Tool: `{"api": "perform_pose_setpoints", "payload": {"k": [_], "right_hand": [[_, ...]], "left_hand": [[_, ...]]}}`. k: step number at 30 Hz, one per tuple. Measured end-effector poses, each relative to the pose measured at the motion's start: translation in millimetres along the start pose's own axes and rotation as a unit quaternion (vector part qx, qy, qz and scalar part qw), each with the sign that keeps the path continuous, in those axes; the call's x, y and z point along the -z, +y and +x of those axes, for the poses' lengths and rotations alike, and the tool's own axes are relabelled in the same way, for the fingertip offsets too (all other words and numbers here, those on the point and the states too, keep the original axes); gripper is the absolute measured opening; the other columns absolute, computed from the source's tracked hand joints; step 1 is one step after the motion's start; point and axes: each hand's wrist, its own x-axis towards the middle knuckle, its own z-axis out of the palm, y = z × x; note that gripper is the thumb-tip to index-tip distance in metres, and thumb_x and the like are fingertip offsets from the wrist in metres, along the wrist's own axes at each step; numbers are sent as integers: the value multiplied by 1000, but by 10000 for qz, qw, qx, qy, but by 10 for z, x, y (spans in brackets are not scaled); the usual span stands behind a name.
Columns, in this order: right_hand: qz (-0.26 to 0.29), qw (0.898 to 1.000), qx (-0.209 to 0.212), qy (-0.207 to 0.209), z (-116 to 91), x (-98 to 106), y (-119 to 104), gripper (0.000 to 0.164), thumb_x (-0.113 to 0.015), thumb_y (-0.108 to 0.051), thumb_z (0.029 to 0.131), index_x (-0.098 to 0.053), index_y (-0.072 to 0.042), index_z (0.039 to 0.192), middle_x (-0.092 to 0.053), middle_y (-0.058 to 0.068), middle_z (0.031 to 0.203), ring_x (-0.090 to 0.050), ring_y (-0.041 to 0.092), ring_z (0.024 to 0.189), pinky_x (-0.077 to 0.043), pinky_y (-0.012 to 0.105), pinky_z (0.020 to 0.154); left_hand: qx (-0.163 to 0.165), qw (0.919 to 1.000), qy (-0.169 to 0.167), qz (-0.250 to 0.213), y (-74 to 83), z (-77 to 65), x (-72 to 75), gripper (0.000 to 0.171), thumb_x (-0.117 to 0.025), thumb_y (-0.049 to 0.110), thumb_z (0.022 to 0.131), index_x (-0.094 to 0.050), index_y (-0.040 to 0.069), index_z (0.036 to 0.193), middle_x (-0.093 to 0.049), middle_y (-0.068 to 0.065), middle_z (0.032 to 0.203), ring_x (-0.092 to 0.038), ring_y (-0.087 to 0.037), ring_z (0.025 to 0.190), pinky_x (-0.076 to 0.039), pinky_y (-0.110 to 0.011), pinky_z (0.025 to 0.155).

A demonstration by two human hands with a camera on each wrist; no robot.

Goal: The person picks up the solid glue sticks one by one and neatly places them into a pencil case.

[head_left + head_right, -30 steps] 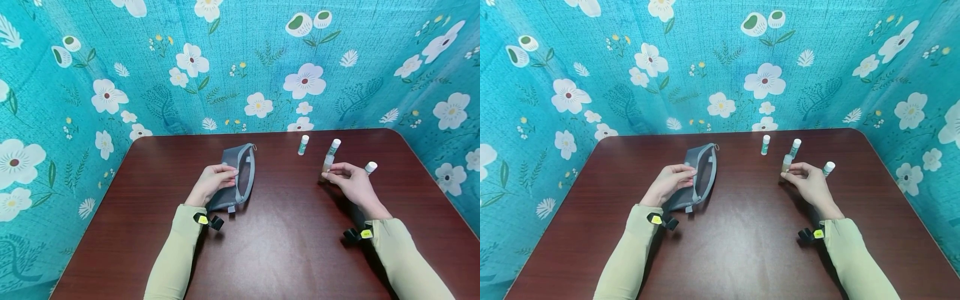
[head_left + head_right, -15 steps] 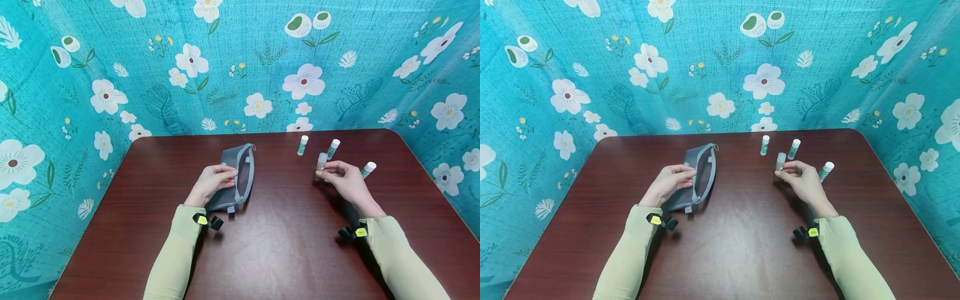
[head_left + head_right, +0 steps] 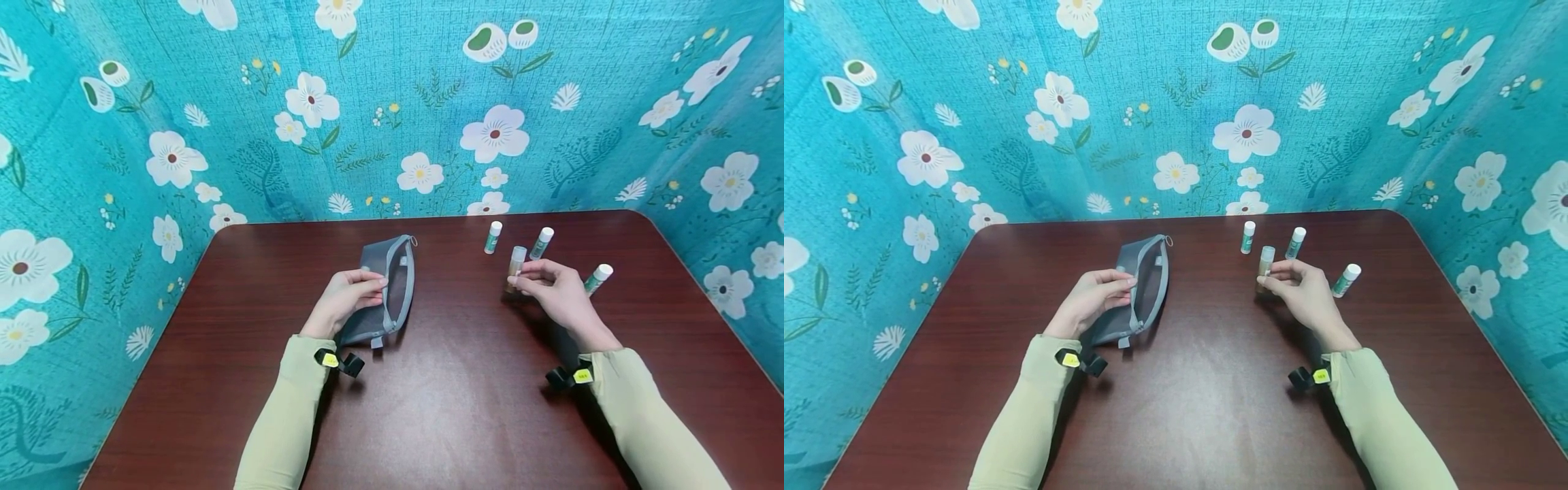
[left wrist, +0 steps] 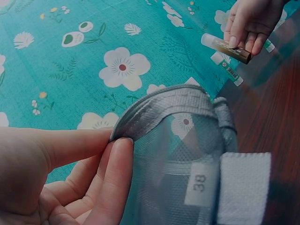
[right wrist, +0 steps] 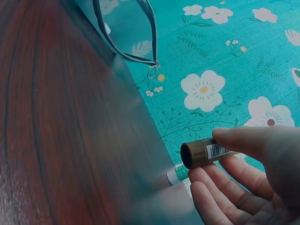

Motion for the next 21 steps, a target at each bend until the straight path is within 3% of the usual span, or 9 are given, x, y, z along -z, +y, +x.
{"api": "perform_pose_setpoints", "payload": {"k": [21], "right_hand": [[141,9997,55,-167,51,-158,-166,44,-77,-33,93,-66,1,120,-70,18,108,-71,30,90,-59,25,78]], "left_hand": [[-11,10000,0,44,20,-23,-9,22,-73,6,95,-69,-7,111,-69,-12,93,-68,-16,75,-61,-29,77]]}}
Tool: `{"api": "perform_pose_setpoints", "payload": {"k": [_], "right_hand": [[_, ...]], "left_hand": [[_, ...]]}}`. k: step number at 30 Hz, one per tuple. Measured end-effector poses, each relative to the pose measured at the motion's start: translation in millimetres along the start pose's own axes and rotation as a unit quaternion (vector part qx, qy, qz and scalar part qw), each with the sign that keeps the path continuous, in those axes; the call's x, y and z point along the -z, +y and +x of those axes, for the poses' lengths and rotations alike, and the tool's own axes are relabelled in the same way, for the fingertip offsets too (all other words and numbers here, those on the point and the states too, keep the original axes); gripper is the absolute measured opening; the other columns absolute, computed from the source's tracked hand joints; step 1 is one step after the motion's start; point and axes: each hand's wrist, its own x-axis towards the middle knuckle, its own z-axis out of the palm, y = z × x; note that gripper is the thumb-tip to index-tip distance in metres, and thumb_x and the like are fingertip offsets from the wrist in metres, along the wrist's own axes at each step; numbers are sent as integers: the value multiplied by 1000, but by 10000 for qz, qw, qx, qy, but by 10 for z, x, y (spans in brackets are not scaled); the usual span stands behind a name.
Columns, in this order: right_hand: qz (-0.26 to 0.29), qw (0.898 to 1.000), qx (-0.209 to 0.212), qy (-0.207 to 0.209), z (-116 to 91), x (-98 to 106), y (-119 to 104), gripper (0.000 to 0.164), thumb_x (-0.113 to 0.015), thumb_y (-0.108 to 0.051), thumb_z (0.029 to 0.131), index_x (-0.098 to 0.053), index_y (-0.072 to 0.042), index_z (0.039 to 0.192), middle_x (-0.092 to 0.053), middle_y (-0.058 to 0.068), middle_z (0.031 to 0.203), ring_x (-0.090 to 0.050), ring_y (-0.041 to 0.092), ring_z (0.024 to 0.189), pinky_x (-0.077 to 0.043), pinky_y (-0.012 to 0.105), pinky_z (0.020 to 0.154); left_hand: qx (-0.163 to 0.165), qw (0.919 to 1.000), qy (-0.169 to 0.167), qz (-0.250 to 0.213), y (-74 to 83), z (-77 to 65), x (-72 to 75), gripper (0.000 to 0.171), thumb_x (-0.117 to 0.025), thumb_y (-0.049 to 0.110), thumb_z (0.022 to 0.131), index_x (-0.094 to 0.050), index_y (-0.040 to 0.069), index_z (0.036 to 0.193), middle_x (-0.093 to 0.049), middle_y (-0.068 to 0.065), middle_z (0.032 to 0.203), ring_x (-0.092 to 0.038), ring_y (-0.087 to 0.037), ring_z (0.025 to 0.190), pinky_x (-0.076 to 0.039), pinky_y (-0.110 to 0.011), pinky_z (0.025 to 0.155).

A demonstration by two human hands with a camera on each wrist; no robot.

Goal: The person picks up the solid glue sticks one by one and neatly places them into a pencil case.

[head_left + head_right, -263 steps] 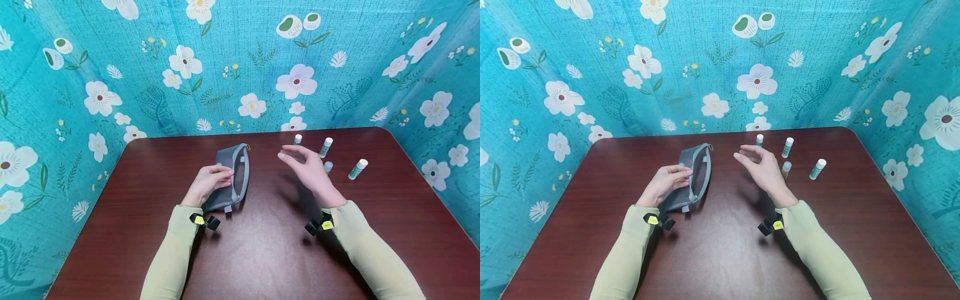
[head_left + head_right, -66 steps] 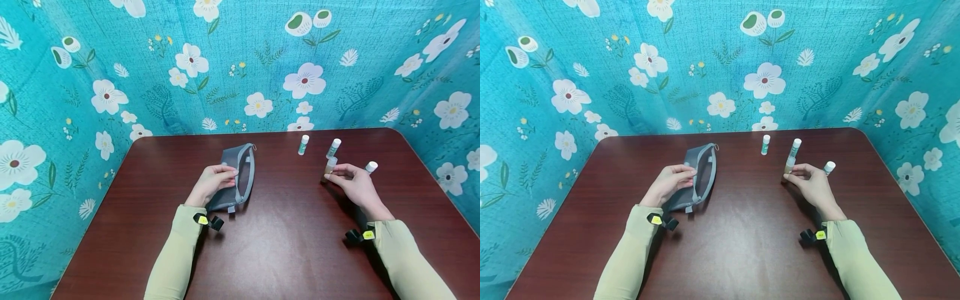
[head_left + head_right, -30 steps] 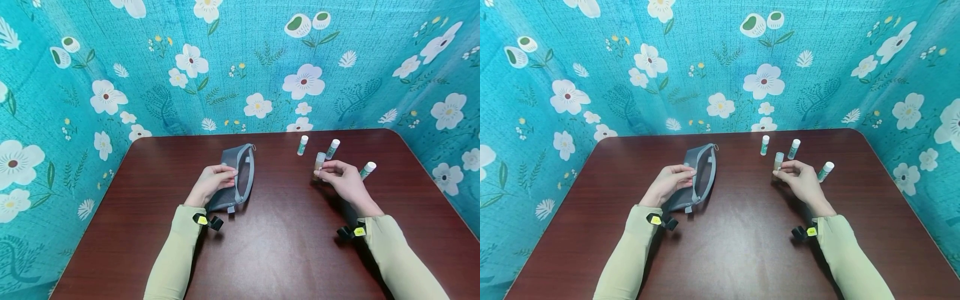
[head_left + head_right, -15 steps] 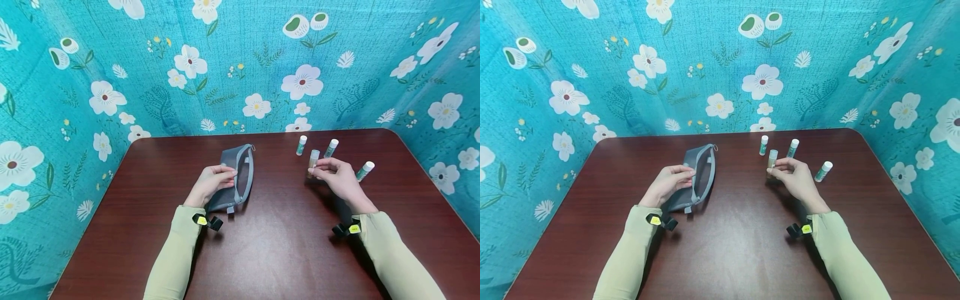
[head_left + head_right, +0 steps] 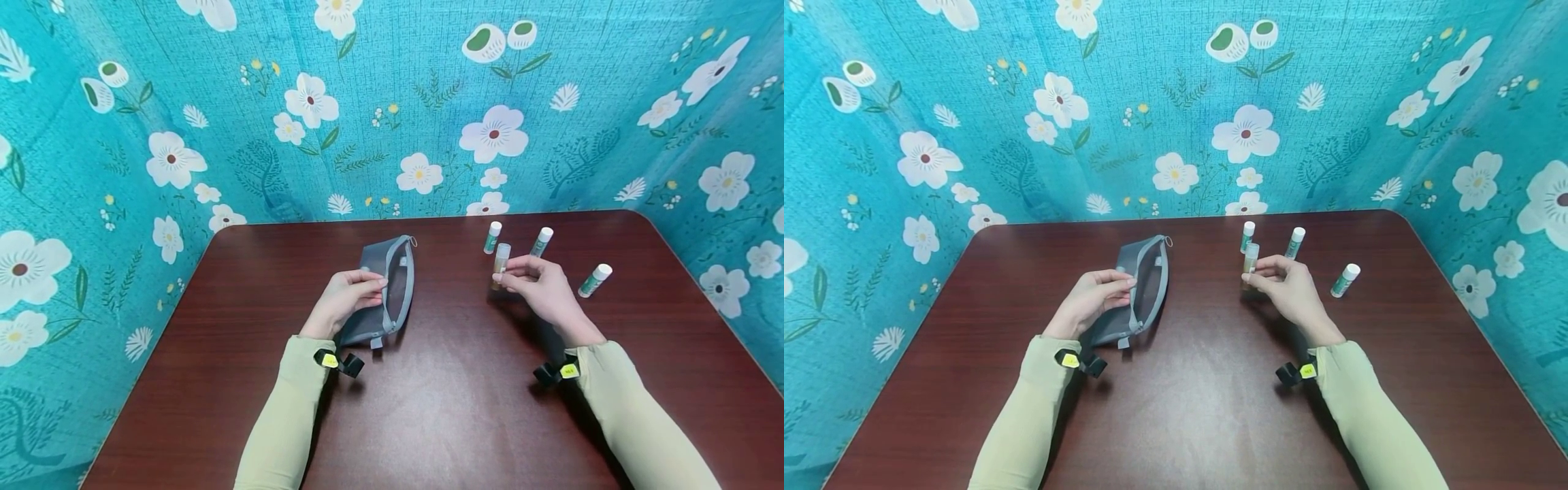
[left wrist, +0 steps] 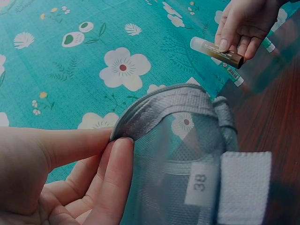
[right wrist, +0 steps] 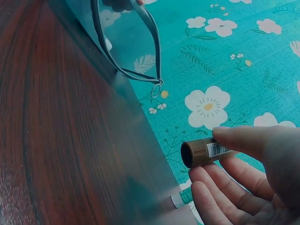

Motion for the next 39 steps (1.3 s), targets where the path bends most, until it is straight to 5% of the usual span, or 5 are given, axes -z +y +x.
{"api": "perform_pose_setpoints", "payload": {"k": [20,39], "right_hand": [[449,9988,142,-154,115,-235,-143,39,-79,-25,93,-65,2,117,-71,18,106,-71,35,90,-61,28,77],[729,9957,200,-536,170,-543,-274,36,-79,-20,93,-66,3,117,-71,18,106,-69,41,91,-60,46,84]], "left_hand": [[16,10000,-9,23,-40,14,-1,21,-73,6,95,-70,-7,111,-69,-12,94,-68,-16,76,-61,-29,77],[37,10000,12,27,-26,14,-25,19,-73,4,94,-70,-7,110,-69,-12,92,-68,-15,74,-61,-29,76]]}}
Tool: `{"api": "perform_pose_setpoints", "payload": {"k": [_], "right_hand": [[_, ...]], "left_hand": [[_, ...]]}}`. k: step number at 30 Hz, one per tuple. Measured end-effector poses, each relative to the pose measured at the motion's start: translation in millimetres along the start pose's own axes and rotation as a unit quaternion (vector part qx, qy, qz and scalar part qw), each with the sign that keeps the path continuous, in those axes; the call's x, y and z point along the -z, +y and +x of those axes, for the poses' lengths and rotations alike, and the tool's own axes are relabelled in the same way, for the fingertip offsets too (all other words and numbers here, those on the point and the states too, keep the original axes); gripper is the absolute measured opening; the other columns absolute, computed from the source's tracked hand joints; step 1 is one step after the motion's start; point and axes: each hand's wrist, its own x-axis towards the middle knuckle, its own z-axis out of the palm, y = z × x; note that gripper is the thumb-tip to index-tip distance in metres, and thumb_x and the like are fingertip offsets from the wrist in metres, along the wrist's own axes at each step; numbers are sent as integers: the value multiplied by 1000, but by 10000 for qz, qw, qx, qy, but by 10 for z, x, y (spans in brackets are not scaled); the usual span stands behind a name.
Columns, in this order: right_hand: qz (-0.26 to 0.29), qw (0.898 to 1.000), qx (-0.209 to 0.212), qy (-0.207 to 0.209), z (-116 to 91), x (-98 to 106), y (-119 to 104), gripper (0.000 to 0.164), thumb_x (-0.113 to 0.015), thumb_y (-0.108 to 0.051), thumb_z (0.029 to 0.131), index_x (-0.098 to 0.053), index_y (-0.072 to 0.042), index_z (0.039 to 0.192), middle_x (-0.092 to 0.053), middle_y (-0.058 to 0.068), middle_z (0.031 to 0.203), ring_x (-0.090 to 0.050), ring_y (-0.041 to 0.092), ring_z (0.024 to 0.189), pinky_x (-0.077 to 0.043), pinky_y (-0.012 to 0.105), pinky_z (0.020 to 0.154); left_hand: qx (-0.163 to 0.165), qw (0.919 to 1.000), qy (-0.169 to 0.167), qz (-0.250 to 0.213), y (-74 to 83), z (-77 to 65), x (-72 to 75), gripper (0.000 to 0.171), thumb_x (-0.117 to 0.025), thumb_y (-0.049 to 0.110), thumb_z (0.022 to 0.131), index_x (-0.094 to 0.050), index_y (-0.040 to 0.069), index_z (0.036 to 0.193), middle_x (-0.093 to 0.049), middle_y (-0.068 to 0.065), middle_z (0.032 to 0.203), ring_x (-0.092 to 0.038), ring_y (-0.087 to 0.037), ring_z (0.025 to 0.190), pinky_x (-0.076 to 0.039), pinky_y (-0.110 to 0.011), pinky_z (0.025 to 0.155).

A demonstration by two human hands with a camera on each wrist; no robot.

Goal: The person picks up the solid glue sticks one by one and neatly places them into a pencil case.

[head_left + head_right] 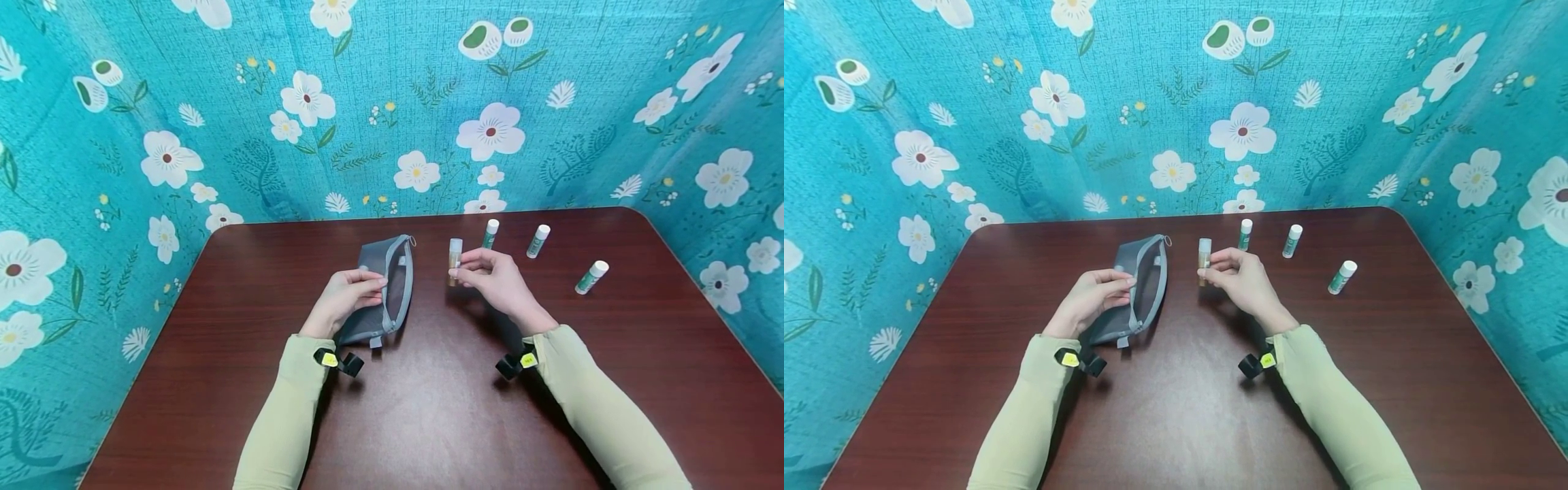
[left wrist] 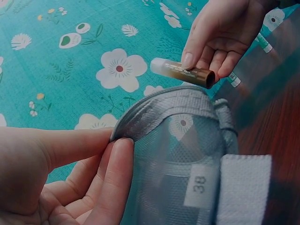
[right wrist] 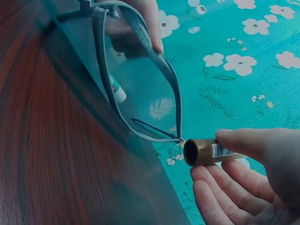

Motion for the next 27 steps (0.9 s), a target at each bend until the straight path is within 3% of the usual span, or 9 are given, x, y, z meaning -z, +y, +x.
{"api": "perform_pose_setpoints", "payload": {"k": [20,27], "right_hand": [[444,9985,-256,-202,43,-257,-83,32,-78,-16,93,-66,4,115,-72,17,99,-69,45,93,-59,51,85],[440,9980,-331,-319,72,-306,-91,33,-78,-17,93,-66,5,116,-72,18,100,-70,43,93,-60,44,83]], "left_hand": [[-60,10000,-42,-10,-6,5,2,20,-72,4,95,-69,-9,111,-69,-12,93,-68,-15,75,-61,-29,77],[-94,9999,-60,4,9,-11,-5,21,-71,3,95,-70,-10,111,-69,-12,93,-68,-15,75,-61,-29,76]]}}
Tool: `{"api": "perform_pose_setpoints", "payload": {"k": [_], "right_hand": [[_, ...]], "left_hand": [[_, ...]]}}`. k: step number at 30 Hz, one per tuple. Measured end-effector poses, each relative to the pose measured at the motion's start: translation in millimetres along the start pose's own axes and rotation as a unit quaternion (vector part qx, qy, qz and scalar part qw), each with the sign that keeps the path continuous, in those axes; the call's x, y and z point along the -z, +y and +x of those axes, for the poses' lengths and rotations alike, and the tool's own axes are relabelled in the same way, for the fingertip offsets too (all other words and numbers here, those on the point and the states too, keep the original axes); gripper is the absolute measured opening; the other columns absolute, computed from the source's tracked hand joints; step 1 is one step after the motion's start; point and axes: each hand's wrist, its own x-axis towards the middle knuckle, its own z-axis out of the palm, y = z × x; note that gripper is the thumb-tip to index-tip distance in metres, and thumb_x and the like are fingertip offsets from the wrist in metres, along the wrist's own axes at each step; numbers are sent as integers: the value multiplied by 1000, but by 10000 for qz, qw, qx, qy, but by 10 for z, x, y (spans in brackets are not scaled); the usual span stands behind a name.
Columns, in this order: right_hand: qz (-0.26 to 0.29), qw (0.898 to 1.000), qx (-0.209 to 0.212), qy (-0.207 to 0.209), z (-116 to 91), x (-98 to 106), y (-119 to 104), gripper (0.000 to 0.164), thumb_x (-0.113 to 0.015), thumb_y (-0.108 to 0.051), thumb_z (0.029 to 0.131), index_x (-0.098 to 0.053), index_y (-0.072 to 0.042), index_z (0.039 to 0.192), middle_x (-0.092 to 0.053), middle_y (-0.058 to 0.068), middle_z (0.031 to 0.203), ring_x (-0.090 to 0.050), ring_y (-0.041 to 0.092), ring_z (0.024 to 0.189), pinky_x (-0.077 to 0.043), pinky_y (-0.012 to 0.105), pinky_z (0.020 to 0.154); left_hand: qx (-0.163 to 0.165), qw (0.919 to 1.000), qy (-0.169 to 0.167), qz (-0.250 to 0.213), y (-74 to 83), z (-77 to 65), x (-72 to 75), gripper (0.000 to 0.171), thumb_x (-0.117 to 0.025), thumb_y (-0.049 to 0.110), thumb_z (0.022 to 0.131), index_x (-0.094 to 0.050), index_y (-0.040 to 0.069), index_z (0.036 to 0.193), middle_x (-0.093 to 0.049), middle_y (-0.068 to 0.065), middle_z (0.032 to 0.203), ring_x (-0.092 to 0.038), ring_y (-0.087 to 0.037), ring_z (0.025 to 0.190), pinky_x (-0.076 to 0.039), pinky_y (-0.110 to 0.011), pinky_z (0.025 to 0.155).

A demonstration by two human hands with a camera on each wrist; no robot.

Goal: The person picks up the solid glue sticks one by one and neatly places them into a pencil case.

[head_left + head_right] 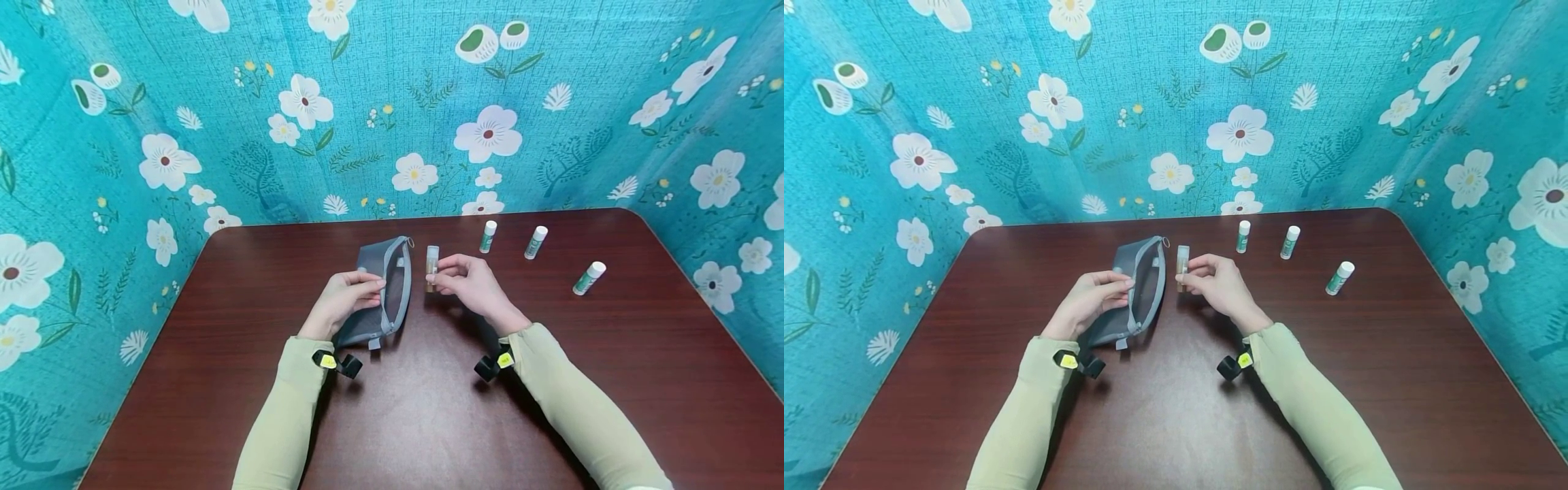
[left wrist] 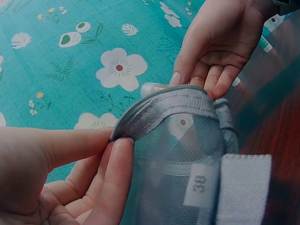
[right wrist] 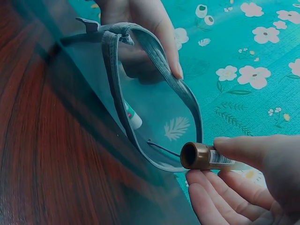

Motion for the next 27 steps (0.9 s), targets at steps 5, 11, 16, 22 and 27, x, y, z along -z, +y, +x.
{"api": "perform_pose_setpoints", "payload": {"k": [5,11,16,22,27], "right_hand": [[153,9998,-72,-128,11,-51,0,35,-78,-15,93,-65,6,117,-73,17,100,-71,41,92,-61,40,82],[281,9992,-134,-231,6,-119,-21,36,-78,-14,92,-65,6,118,-73,17,99,-71,41,92,-62,38,80],[273,9990,-256,-240,29,-173,-15,36,-79,-15,91,-65,5,118,-73,16,96,-71,42,91,-62,38,78],[325,9980,-449,-294,68,-229,12,38,-80,-15,90,-65,5,119,-74,17,96,-72,41,89,-61,46,82],[388,9969,-594,-342,92,-277,19,37,-80,-14,90,-65,5,119,-74,17,95,-72,41,88,-61,47,82]], "left_hand": [[-1,10000,3,-3,-5,4,0,20,-72,3,95,-70,-9,111,-70,-12,92,-68,-14,75,-61,-29,76],[16,10000,14,3,-4,6,-1,20,-72,3,95,-70,-9,111,-69,-11,92,-68,-15,75,-61,-28,76],[44,10000,52,30,-8,10,-1,20,-72,4,95,-70,-8,111,-69,-12,92,-68,-15,75,-61,-29,77],[62,10000,70,-9,-15,19,-5,21,-72,3,94,-69,-9,112,-69,-12,93,-68,-15,74,-61,-29,77],[107,9999,91,-19,-22,35,-6,21,-73,3,94,-69,-9,111,-69,-12,93,-68,-15,74,-61,-29,77]]}}
